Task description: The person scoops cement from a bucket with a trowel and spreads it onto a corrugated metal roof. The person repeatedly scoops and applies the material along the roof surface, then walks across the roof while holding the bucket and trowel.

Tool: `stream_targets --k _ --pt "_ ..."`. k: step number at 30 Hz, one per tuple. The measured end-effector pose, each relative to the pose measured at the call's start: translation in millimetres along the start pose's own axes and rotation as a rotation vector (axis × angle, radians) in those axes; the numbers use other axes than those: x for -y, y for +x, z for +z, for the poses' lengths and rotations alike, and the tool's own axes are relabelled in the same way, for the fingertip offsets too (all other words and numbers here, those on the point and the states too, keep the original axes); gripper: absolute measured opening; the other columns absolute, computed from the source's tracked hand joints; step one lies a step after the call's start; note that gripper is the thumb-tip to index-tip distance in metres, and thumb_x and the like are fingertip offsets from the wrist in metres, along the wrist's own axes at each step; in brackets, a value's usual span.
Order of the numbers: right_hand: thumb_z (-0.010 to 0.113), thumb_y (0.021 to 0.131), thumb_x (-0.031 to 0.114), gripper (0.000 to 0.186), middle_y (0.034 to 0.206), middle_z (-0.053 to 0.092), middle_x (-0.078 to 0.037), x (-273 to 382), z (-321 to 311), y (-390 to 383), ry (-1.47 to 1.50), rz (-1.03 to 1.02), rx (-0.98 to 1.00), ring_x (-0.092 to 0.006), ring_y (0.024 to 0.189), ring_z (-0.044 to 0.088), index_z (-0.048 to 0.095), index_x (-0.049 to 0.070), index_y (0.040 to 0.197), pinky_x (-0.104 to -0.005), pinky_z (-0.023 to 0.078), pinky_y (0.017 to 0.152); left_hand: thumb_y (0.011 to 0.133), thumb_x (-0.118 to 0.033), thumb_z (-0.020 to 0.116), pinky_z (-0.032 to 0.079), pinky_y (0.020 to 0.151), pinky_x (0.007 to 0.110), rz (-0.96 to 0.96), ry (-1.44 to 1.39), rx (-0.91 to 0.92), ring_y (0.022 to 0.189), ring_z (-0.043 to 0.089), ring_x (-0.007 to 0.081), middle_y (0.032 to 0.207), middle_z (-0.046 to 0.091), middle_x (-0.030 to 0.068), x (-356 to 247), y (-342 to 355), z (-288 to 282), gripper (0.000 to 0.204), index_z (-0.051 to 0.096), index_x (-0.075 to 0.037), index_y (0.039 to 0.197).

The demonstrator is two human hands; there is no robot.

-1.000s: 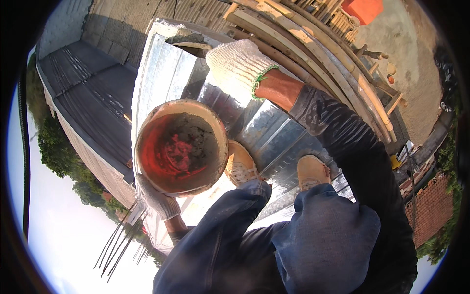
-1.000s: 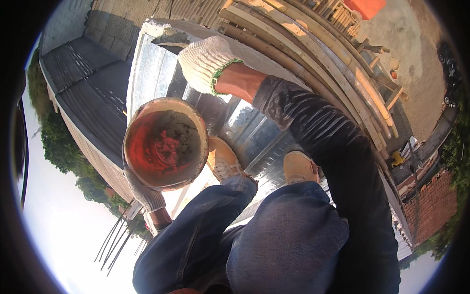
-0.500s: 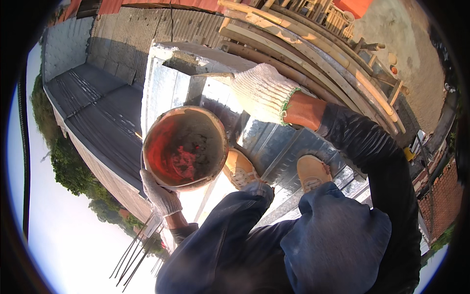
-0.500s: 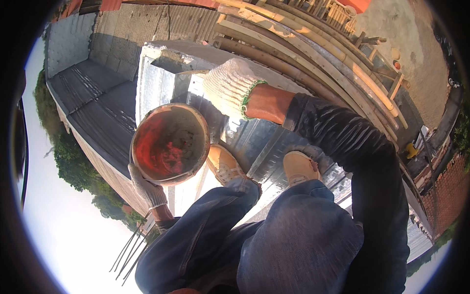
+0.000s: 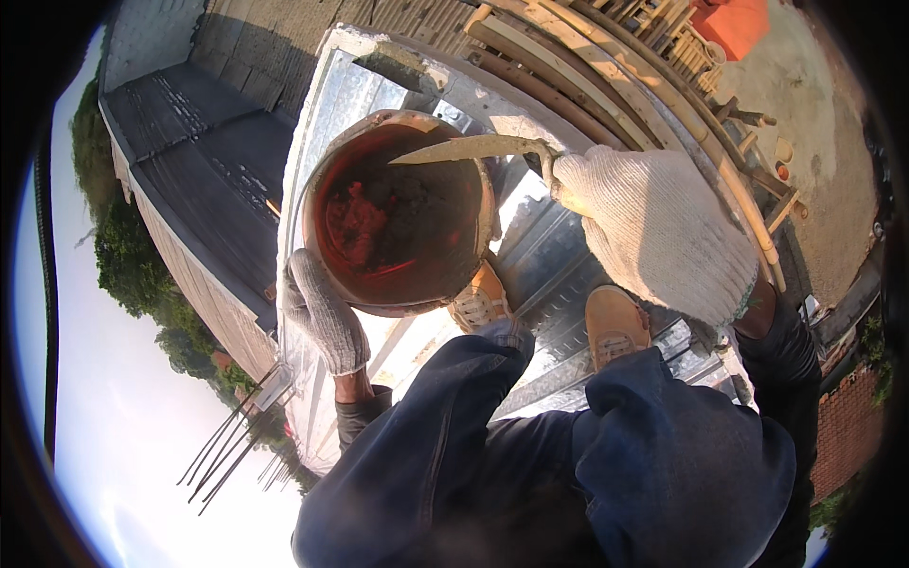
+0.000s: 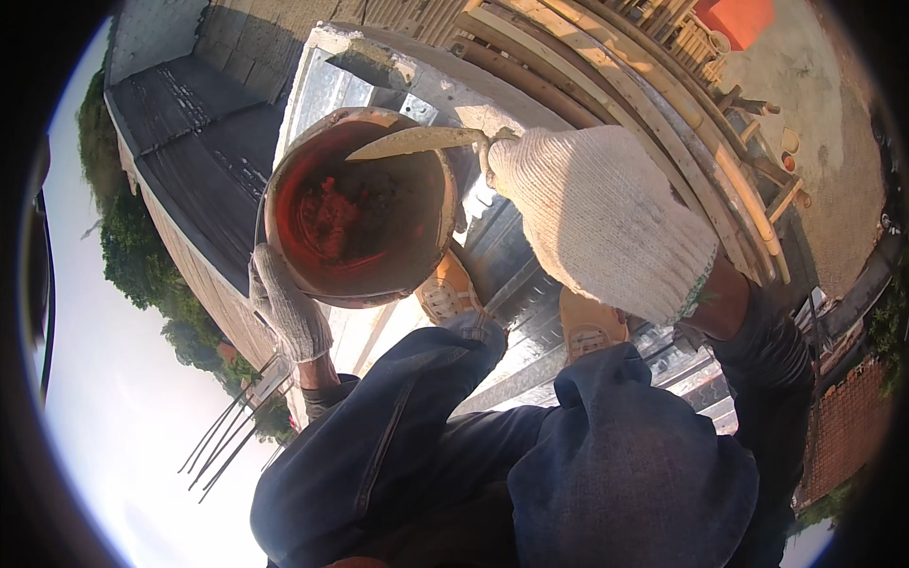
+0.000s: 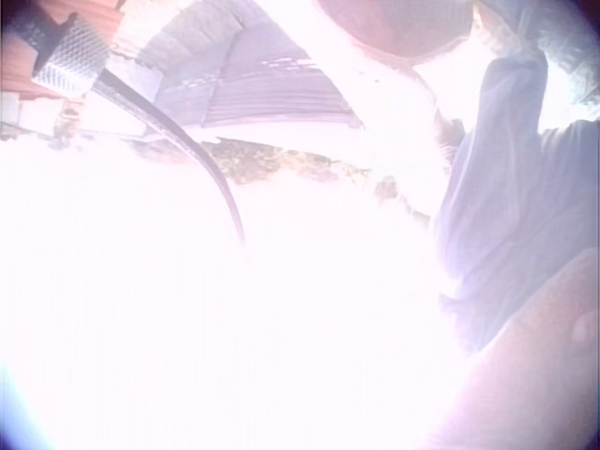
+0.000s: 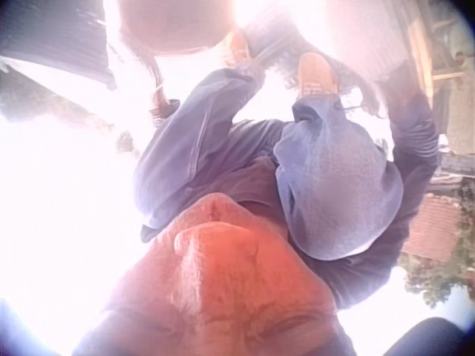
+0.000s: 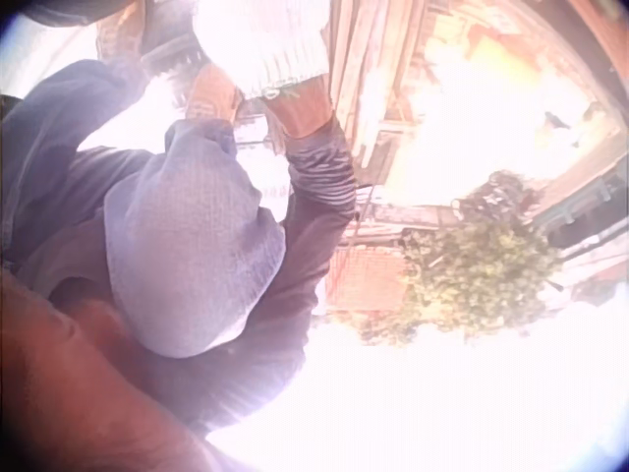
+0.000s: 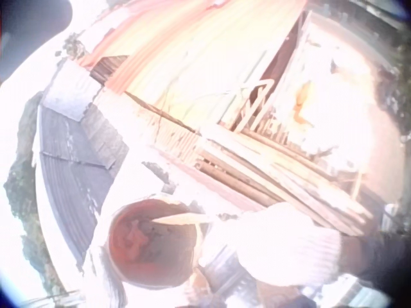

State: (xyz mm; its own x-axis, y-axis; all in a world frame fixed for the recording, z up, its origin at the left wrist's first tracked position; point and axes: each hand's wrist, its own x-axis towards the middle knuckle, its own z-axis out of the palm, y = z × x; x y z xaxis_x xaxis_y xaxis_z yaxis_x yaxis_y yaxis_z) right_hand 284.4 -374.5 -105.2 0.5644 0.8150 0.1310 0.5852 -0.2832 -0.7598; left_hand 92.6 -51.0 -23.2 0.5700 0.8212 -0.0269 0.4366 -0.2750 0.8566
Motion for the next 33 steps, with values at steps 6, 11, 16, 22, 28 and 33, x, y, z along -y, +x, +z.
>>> stream_targets --k 6,11,16,22,28,33 --pt "0.073 0.094 0.020 0.021 0.097 0.075 -0.016 18 -6 54 -0.264 -0.029 0.300 -0.0359 0.086 0.076 0.074 0.004 0.108 -0.0460 0.061 0.073 0.117 -0.026 0.056 0.048 0.080 0.027 0.111 0.152 0.040 0.089 0.055 0.0056 0.096 0.068 -0.0004 -16 7 24 0.033 0.071 0.003 0.111" --pt "0.073 0.093 0.021 0.022 0.084 0.076 -0.018 15 46 75 -0.257 -0.129 0.327 -0.0357 0.081 0.078 0.075 0.002 0.103 -0.0481 0.062 0.073 0.117 -0.025 0.056 0.050 0.085 0.029 0.144 0.166 0.047 0.094 0.057 0.0082 0.103 0.072 0.0029 4 8 18 0.034 0.072 0.005 0.118" --pt "0.074 0.091 0.018 0.018 0.086 0.077 -0.016 23 56 71 -0.255 -0.116 0.435 -0.0354 0.085 0.079 0.075 0.003 0.100 -0.0462 0.063 0.076 0.117 -0.025 0.055 0.046 0.080 0.027 0.160 0.070 0.020 0.089 0.053 0.0066 0.094 0.065 -0.0010 12 4 20 0.031 0.069 0.001 0.107" --pt "0.076 0.089 0.019 0.018 0.085 0.077 -0.017 25 62 65 -0.106 -0.166 0.410 -0.0363 0.082 0.079 0.078 0.004 0.099 -0.0449 0.063 0.074 0.118 -0.024 0.054 0.042 0.075 0.025 0.189 0.089 0.057 0.087 0.048 0.0048 0.091 0.058 -0.0051 1 2 26 0.030 0.064 -0.003 0.098" --pt "0.077 0.095 0.030 0.028 0.096 0.077 -0.018 7 63 42 0.310 -0.118 0.397 -0.0376 0.089 0.077 0.077 0.004 0.106 -0.0445 0.062 0.079 0.118 -0.027 0.055 0.044 0.076 0.025 0.139 0.017 0.032 0.087 0.049 0.0045 0.092 0.059 -0.0053 10 7 25 0.032 0.064 -0.004 0.098" --pt "0.081 0.095 0.038 0.047 0.118 0.074 -0.017 4 48 30 0.592 -0.040 0.558 -0.0339 0.106 0.073 0.072 0.007 0.129 -0.0422 0.059 0.094 0.117 -0.031 0.057 0.051 0.081 0.028 -0.036 -0.123 -0.051 0.091 0.058 0.0066 0.102 0.066 -0.0019 18 17 -5 0.027 0.066 -0.006 0.113"
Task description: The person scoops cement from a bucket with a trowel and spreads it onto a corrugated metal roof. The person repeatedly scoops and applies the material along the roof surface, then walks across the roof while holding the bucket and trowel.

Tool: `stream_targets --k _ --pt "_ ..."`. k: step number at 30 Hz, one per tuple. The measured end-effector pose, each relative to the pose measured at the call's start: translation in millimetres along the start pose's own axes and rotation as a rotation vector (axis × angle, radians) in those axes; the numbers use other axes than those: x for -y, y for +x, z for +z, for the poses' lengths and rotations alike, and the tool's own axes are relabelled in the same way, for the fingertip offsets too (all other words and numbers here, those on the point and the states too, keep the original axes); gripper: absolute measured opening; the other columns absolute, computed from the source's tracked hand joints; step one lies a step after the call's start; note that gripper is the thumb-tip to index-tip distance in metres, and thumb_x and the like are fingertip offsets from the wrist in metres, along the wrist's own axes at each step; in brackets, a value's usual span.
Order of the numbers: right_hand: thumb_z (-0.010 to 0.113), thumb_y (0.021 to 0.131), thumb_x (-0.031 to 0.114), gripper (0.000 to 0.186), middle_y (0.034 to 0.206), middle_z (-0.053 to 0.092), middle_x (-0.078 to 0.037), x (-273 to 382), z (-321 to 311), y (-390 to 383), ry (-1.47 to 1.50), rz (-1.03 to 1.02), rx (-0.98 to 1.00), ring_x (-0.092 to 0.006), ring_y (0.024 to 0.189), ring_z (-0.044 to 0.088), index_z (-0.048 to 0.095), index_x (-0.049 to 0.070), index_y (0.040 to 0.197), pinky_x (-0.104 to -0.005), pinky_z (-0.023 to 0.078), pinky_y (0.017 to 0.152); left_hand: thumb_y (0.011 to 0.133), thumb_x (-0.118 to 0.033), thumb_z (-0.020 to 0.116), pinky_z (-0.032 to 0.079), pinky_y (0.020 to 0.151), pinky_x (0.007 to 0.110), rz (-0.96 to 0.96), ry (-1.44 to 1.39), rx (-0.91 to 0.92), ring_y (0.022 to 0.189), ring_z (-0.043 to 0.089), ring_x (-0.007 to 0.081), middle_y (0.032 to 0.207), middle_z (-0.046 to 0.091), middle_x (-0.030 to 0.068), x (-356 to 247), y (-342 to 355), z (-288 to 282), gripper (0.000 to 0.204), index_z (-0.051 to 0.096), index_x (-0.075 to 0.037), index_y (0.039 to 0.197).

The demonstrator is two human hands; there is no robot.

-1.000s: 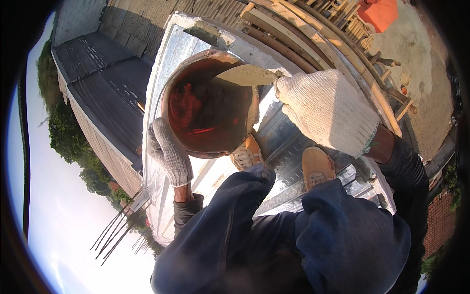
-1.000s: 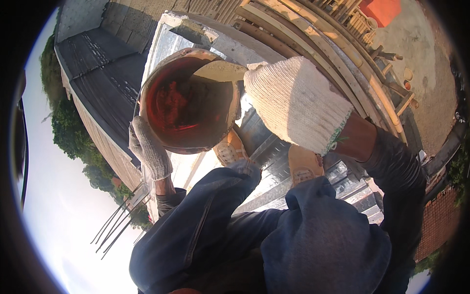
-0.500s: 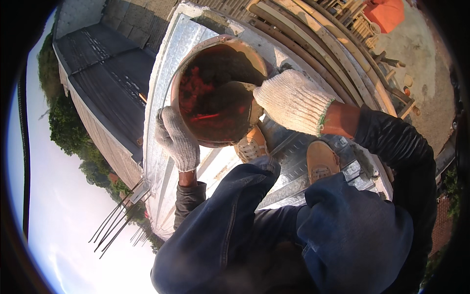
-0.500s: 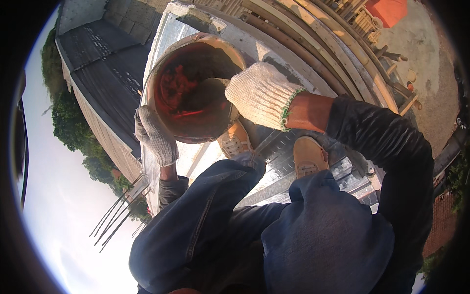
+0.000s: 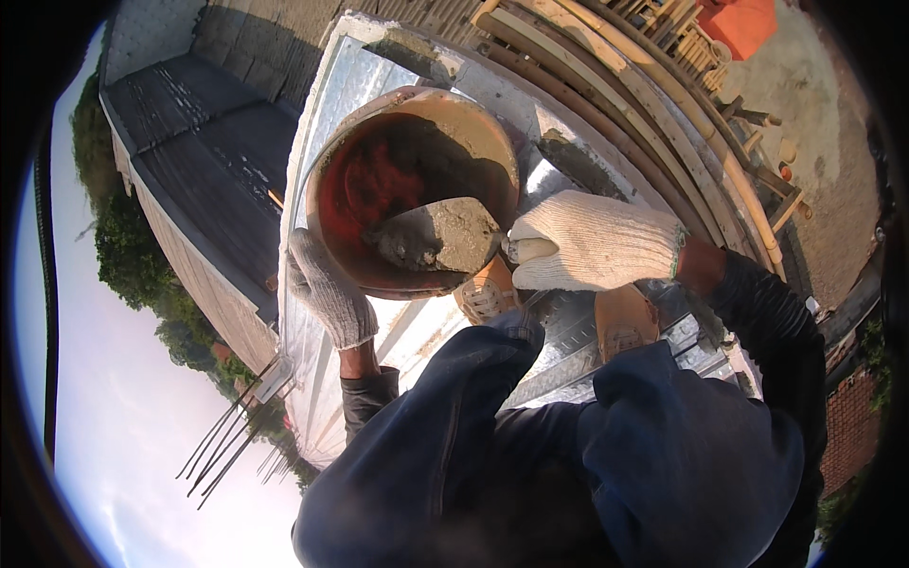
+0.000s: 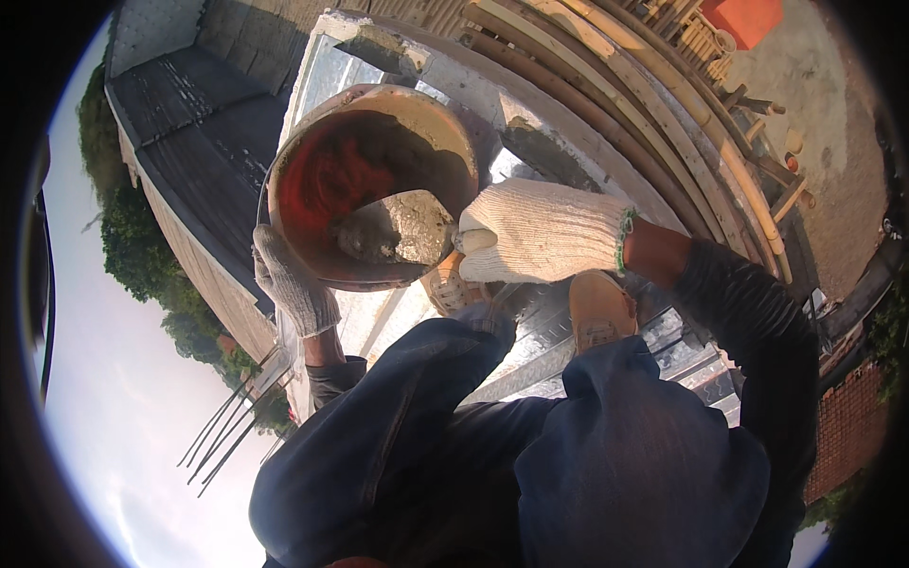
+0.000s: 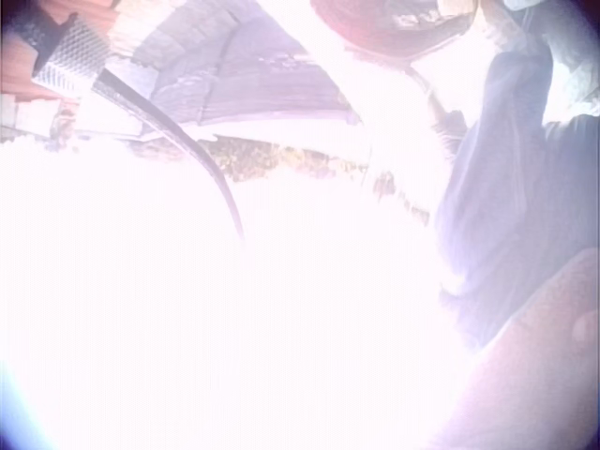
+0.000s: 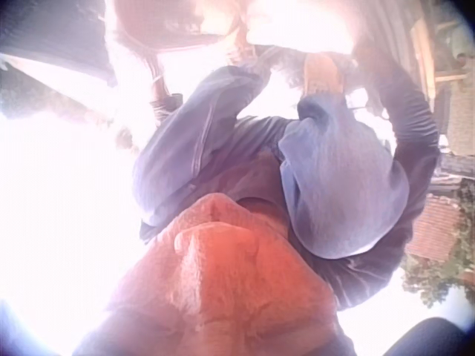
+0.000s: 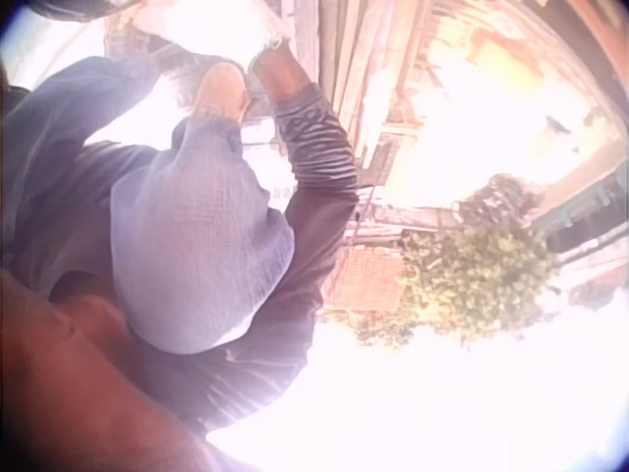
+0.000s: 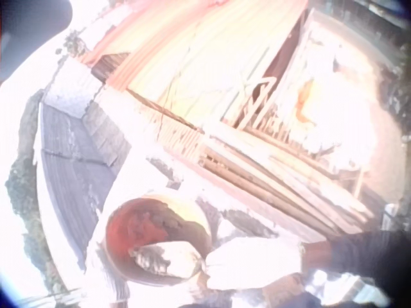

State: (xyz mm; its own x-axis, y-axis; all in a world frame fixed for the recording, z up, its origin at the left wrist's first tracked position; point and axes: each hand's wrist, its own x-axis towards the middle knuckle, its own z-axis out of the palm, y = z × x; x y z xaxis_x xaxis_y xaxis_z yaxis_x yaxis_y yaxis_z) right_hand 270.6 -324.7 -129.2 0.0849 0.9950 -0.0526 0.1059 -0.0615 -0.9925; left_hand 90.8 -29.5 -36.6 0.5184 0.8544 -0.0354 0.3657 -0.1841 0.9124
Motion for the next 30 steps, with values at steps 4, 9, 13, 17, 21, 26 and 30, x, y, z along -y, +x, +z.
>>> stream_targets --k 4,9,13,17,21,26,30 --pt "0.079 0.096 0.045 0.047 0.114 0.076 -0.019 29 -12 -14 0.005 0.228 -0.125 -0.0371 0.104 0.074 0.075 0.007 0.123 -0.0462 0.060 0.091 0.116 -0.036 0.058 0.057 0.089 0.030 -0.171 -0.126 -0.079 0.100 0.067 0.0117 0.112 0.069 0.0016 19 8 -21 0.030 0.065 -0.008 0.123" --pt "0.079 0.096 0.042 0.041 0.103 0.077 -0.019 37 -40 -14 -0.222 0.136 -0.544 -0.0404 0.098 0.075 0.075 0.005 0.115 -0.0473 0.061 0.085 0.115 -0.038 0.060 0.058 0.092 0.033 -0.203 -0.142 -0.178 0.102 0.068 0.0142 0.116 0.070 0.0025 12 6 -40 0.034 0.066 -0.007 0.128" --pt "0.075 0.096 0.033 0.029 0.096 0.078 -0.018 11 -59 28 -0.456 0.195 -0.709 -0.0398 0.090 0.075 0.077 0.006 0.106 -0.0480 0.062 0.080 0.115 -0.039 0.060 0.057 0.095 0.035 -0.217 -0.047 -0.163 0.109 0.067 0.0155 0.122 0.069 0.0038 17 6 -70 0.039 0.065 -0.006 0.134" --pt "0.076 0.094 0.026 0.032 0.092 0.076 -0.021 -10 -63 90 -0.610 0.370 -0.566 -0.0371 0.089 0.077 0.071 0.000 0.113 -0.0478 0.064 0.074 0.115 -0.041 0.057 0.057 0.098 0.035 -0.261 -0.028 -0.177 0.113 0.068 0.0177 0.129 0.070 0.0064 26 2 -71 0.048 0.062 -0.003 0.144" --pt "0.079 0.089 0.021 0.040 0.095 0.076 -0.016 -12 -13 141 -0.932 0.593 -0.488 -0.0280 0.087 0.080 0.071 -0.006 0.117 -0.0434 0.063 0.063 0.116 -0.041 0.056 0.057 0.099 0.035 -0.248 -0.040 -0.136 0.116 0.068 0.0192 0.133 0.070 0.0086 25 1 -59 0.051 0.060 -0.001 0.147" --pt "0.082 0.086 0.023 0.045 0.099 0.075 -0.015 0 0 142 -0.745 0.479 -0.359 -0.0258 0.087 0.079 0.071 -0.007 0.118 -0.0393 0.061 0.063 0.116 -0.040 0.055 0.058 0.100 0.036 -0.248 0.024 -0.190 0.116 0.069 0.0199 0.133 0.070 0.0095 26 -2 -72 0.051 0.061 0.000 0.146" --pt "0.083 0.085 0.023 0.047 0.093 0.075 -0.013 2 -2 126 -0.711 0.508 -0.335 -0.0254 0.085 0.080 0.069 -0.007 0.117 -0.0399 0.062 0.064 0.116 -0.041 0.054 0.058 0.100 0.036 -0.254 0.060 -0.170 0.115 0.068 0.0195 0.132 0.071 0.0099 27 5 -69 0.051 0.062 0.001 0.145"
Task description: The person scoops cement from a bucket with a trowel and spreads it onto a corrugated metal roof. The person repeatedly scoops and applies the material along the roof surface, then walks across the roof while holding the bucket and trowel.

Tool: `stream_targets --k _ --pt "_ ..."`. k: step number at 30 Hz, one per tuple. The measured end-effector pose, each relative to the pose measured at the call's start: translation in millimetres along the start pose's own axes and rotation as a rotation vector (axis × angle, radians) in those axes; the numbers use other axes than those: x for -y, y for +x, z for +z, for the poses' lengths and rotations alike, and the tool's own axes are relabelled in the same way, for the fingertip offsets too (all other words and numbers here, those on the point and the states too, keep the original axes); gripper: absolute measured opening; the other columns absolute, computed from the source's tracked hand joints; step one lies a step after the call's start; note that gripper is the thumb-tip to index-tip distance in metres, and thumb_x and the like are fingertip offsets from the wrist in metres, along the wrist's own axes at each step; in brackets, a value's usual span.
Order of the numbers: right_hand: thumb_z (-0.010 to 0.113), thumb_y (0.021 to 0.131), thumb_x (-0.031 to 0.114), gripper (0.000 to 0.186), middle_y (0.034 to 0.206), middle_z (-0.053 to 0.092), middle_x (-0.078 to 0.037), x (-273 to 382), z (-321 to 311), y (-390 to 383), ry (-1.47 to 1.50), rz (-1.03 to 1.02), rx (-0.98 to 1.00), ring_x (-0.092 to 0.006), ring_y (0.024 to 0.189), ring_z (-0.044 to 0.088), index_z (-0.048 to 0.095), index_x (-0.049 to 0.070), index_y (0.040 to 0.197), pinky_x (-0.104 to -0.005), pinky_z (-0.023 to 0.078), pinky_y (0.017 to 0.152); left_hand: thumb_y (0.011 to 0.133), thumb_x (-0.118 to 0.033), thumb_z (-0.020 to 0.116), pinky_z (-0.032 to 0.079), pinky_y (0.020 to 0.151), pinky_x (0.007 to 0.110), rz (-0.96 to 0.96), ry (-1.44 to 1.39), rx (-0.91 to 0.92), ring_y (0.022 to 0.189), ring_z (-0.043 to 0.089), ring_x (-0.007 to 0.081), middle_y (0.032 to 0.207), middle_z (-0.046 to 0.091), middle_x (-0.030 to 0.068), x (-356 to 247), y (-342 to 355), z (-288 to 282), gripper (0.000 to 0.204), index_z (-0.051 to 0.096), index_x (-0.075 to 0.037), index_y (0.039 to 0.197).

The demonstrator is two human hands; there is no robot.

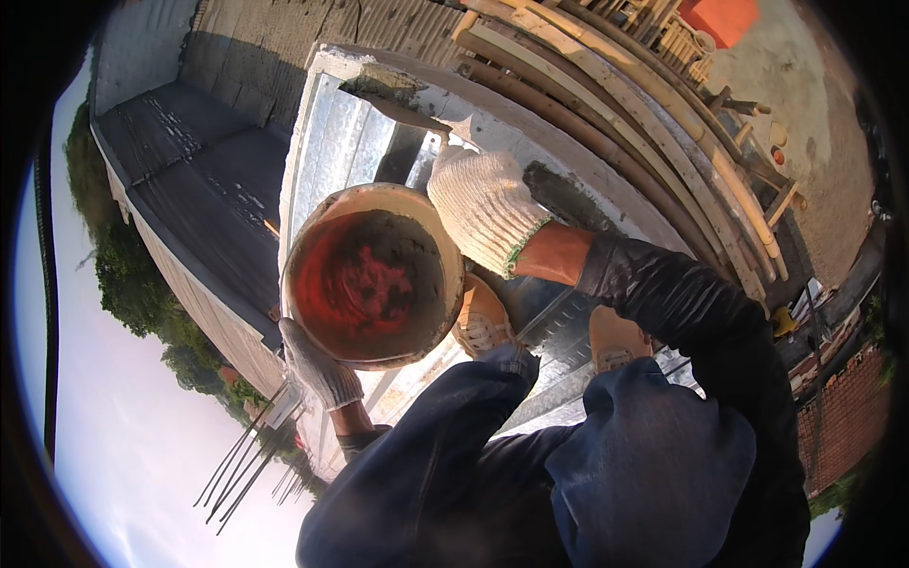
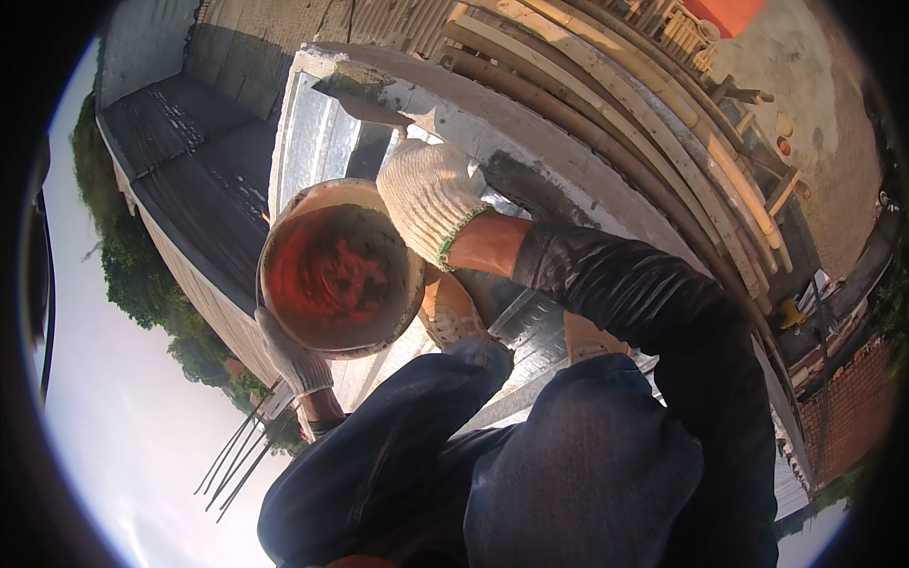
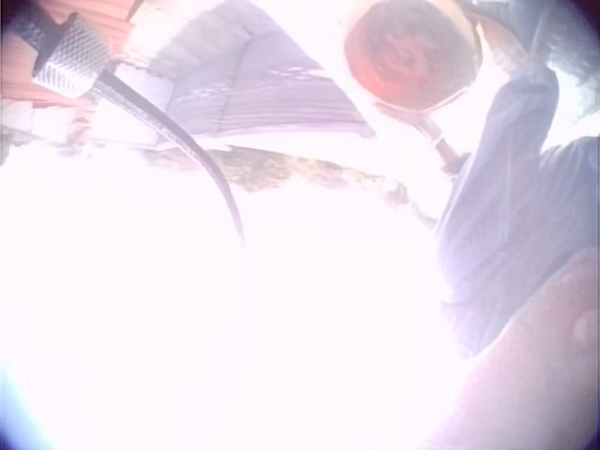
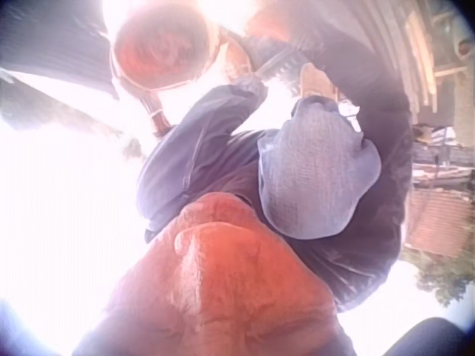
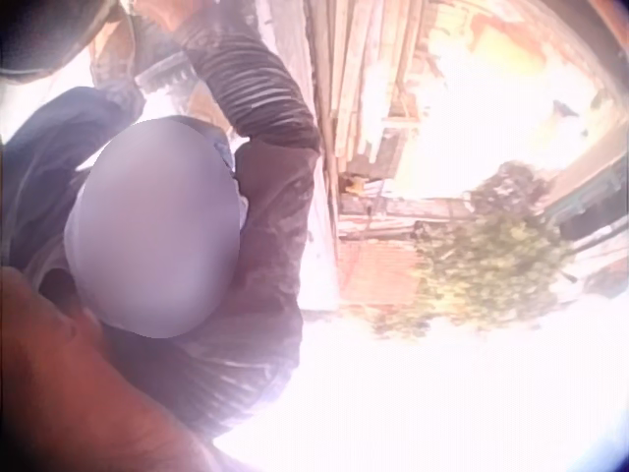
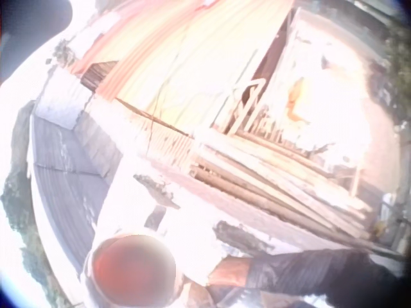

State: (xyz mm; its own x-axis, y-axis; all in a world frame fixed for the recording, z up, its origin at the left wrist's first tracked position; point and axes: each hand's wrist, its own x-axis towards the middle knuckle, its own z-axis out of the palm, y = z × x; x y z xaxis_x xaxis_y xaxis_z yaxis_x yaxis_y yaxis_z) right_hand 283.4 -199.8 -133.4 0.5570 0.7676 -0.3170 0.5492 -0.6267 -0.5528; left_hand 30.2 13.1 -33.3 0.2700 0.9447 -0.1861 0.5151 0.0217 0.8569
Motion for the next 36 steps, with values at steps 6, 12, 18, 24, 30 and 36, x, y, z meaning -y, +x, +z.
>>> stream_targets --k 6,12,18,24,30,36 --pt "0.079 0.086 0.019 0.041 0.089 0.075 -0.013 -40 -22 -50 0.082 0.020 -0.005 -0.0284 0.080 0.080 0.066 -0.002 0.118 -0.0420 0.062 0.064 0.117 -0.041 0.052 0.057 0.098 0.035 -0.022 -0.053 0.080 0.110 0.067 0.0174 0.127 0.070 0.0084 -15 0 22 0.049 0.064 0.001 0.140" --pt "0.072 0.089 0.014 0.031 0.087 0.077 -0.017 -66 -25 -19 0.128 0.072 -0.243 -0.0329 0.080 0.079 0.069 0.001 0.117 -0.0458 0.063 0.067 0.117 -0.041 0.052 0.056 0.098 0.034 0.025 -0.022 0.092 0.109 0.066 0.0158 0.124 0.070 0.0076 -9 1 19 0.047 0.064 0.000 0.137" --pt "0.072 0.092 0.015 0.032 0.088 0.078 -0.016 -49 -17 33 0.108 -0.001 -0.249 -0.0337 0.084 0.080 0.070 0.000 0.120 -0.0478 0.064 0.067 0.117 -0.039 0.053 0.057 0.099 0.034 0.011 -0.084 0.116 0.112 0.067 0.0167 0.128 0.070 0.0080 0 8 3 0.047 0.063 0.000 0.140" --pt "0.076 0.086 0.019 0.013 0.085 0.080 -0.016 -56 -15 50 -0.043 -0.128 -0.300 -0.0318 0.082 0.081 0.083 0.008 0.089 -0.0442 0.062 0.065 0.118 -0.040 0.050 0.057 0.101 0.035 0.004 -0.055 0.060 0.116 0.067 0.0181 0.133 0.069 0.0087 14 13 -7 0.050 0.061 0.000 0.145" --pt "0.075 0.086 0.016 0.017 0.086 0.080 -0.015 -83 -51 26 -0.225 -0.318 -0.108 -0.0317 0.080 0.080 0.080 0.007 0.099 -0.0450 0.063 0.064 0.117 -0.041 0.050 0.055 0.106 0.038 -0.039 -0.115 0.050 0.120 0.067 0.0209 0.137 0.069 0.0106 6 11 -2 0.051 0.060 0.000 0.146" --pt "0.076 0.087 0.016 0.066 0.082 0.078 -0.012 -80 -58 -18 -0.285 -0.237 0.021 -0.0279 0.075 0.079 0.054 0.006 0.148 -0.0415 0.061 0.060 0.117 -0.041 0.052 0.055 0.107 0.039 0.001 -0.080 0.137 0.120 0.068 0.0219 0.137 0.069 0.0110 -21 1 23 0.050 0.061 -0.001 0.143"
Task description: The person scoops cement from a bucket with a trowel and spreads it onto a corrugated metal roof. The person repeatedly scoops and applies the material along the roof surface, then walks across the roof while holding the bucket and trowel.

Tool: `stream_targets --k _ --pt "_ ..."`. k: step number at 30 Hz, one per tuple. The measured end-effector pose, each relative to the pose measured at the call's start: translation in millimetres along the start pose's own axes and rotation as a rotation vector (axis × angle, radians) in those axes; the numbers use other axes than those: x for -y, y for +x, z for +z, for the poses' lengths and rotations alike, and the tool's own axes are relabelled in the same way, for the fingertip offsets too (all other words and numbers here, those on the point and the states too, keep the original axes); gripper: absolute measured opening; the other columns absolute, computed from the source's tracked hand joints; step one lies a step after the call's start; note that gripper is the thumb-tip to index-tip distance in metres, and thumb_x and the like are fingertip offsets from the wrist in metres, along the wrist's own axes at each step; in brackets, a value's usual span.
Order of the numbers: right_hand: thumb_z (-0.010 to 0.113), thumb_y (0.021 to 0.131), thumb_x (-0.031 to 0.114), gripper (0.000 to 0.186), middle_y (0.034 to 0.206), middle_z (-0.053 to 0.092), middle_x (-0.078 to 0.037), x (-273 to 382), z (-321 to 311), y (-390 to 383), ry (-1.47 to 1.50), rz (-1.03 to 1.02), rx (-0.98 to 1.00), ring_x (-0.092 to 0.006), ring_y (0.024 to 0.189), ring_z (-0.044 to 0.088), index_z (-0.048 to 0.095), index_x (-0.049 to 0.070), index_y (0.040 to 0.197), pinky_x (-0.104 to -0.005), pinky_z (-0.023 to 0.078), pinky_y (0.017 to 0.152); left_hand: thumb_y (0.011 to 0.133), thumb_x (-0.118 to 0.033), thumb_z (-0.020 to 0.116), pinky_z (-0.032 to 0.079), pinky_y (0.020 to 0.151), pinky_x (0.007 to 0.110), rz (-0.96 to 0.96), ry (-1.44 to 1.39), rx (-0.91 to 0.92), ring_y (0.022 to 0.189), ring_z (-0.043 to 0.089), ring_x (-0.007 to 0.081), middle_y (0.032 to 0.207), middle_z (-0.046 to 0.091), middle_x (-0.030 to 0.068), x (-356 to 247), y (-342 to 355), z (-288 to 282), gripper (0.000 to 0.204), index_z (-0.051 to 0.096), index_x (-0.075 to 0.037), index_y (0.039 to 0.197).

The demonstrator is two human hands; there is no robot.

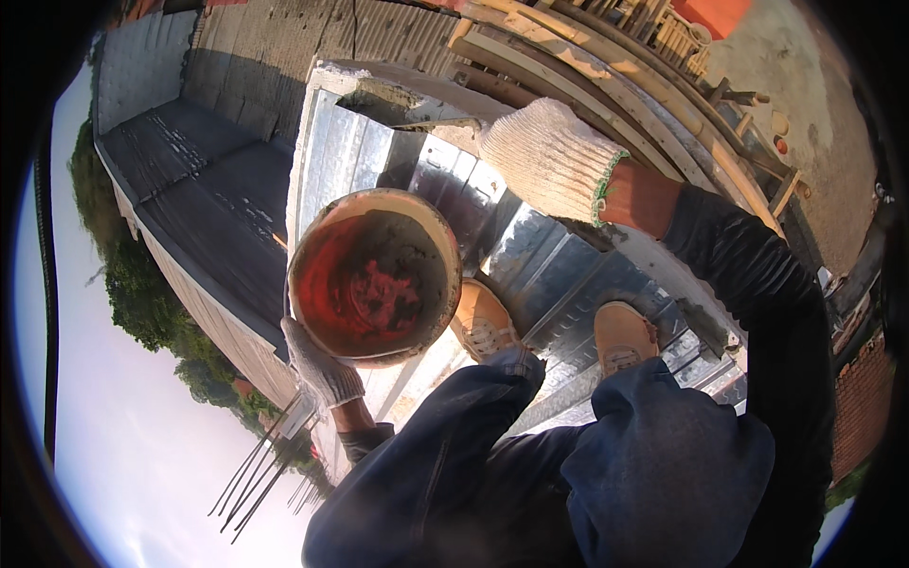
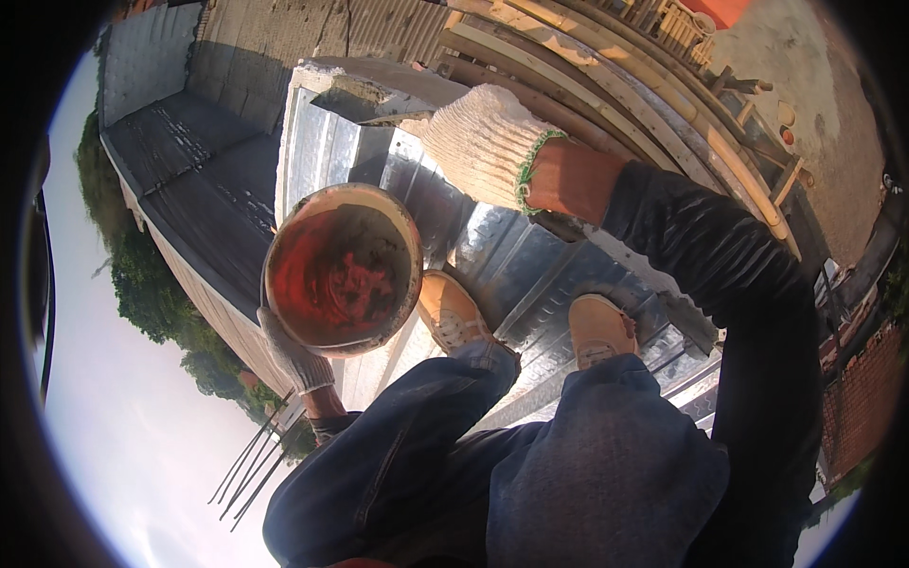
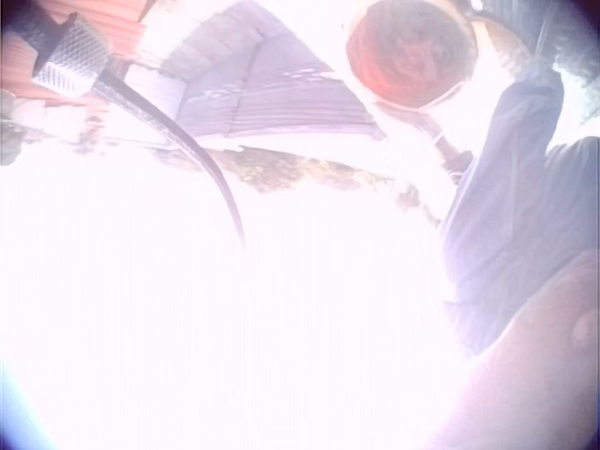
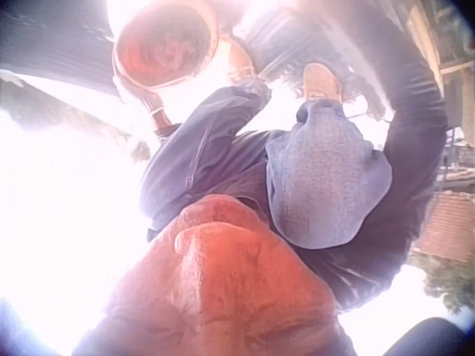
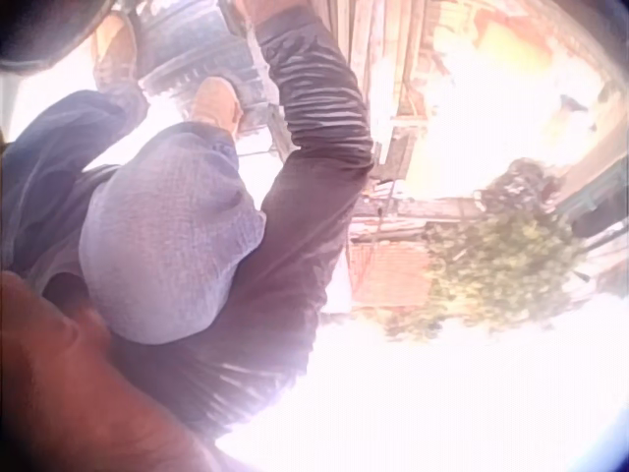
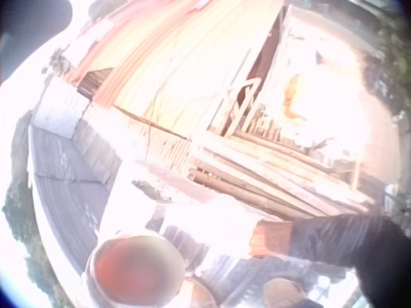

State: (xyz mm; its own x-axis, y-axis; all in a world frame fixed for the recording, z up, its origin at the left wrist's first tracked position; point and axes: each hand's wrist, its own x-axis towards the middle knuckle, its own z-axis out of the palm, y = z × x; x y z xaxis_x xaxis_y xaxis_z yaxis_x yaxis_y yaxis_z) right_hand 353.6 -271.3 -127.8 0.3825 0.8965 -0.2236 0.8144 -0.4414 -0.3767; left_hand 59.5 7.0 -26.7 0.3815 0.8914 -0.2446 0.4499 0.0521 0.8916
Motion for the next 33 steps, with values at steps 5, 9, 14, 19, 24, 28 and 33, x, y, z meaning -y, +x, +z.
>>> stream_targets --k 5,9,14,19,24,28,33 --pt "0.080 0.083 0.010 0.039 0.079 0.075 -0.014 7 14 -25 0.068 0.017 -0.018 -0.0270 0.073 0.080 0.070 -0.009 0.115 -0.0389 0.061 0.059 0.116 -0.043 0.053 0.056 0.105 0.039 -0.005 -0.031 0.015 0.118 0.068 0.0216 0.133 0.070 0.0105 0 8 7 0.049 0.064 -0.001 0.138" --pt "0.078 0.085 0.010 0.042 0.077 0.075 -0.013 16 18 -45 0.110 0.104 -0.014 -0.0288 0.073 0.079 0.066 -0.009 0.121 -0.0392 0.061 0.060 0.116 -0.043 0.054 0.058 0.101 0.039 0.024 -0.027 0.015 0.113 0.069 0.0209 0.127 0.071 0.0093 0 10 13 0.047 0.066 -0.001 0.133" --pt "0.076 0.088 0.011 0.035 0.080 0.075 -0.012 13 31 -73 0.302 0.186 -0.082 -0.0322 0.073 0.077 0.067 0.001 0.121 -0.0427 0.062 0.064 0.115 -0.041 0.057 0.059 0.094 0.036 0.058 -0.044 0.014 0.104 0.070 0.0189 0.119 0.072 0.0071 -3 8 22 0.039 0.069 -0.004 0.124" --pt "0.074 0.091 0.019 0.035 0.103 0.077 -0.016 18 14 -89 0.590 0.250 -0.110 -0.0374 0.094 0.076 0.070 0.008 0.124 -0.0486 0.062 0.082 0.116 -0.042 0.052 0.054 0.108 0.040 0.027 -0.034 -0.001 0.119 0.066 0.0226 0.131 0.069 0.0106 7 15 6 0.050 0.065 0.001 0.138" --pt "0.072 0.092 0.030 0.041 0.105 0.077 -0.019 13 37 -43 0.632 0.302 -0.284 -0.0421 0.097 0.075 0.070 0.005 0.124 -0.0514 0.061 0.087 0.115 -0.038 0.057 0.057 0.100 0.037 0.058 -0.056 -0.027 0.111 0.067 0.0184 0.124 0.069 0.0075 12 10 -1 0.038 0.066 -0.004 0.130" --pt "0.071 0.092 0.034 0.042 0.101 0.077 -0.022 24 14 11 0.635 0.250 -0.298 -0.0424 0.095 0.075 0.071 0.003 0.120 -0.0521 0.062 0.085 0.115 -0.036 0.058 0.058 0.099 0.037 0.051 -0.070 -0.049 0.110 0.067 0.0181 0.124 0.070 0.0071 10 4 0 0.035 0.066 -0.005 0.129" --pt "0.074 0.084 0.021 0.026 0.091 0.077 -0.025 45 8 69 0.451 0.131 -0.051 -0.0410 0.090 0.079 0.079 -0.001 0.097 -0.0521 0.063 0.075 0.115 -0.035 0.057 0.058 0.102 0.039 0.008 -0.120 -0.023 0.114 0.068 0.0208 0.127 0.070 0.0093 11 5 -1 0.037 0.065 -0.003 0.133"
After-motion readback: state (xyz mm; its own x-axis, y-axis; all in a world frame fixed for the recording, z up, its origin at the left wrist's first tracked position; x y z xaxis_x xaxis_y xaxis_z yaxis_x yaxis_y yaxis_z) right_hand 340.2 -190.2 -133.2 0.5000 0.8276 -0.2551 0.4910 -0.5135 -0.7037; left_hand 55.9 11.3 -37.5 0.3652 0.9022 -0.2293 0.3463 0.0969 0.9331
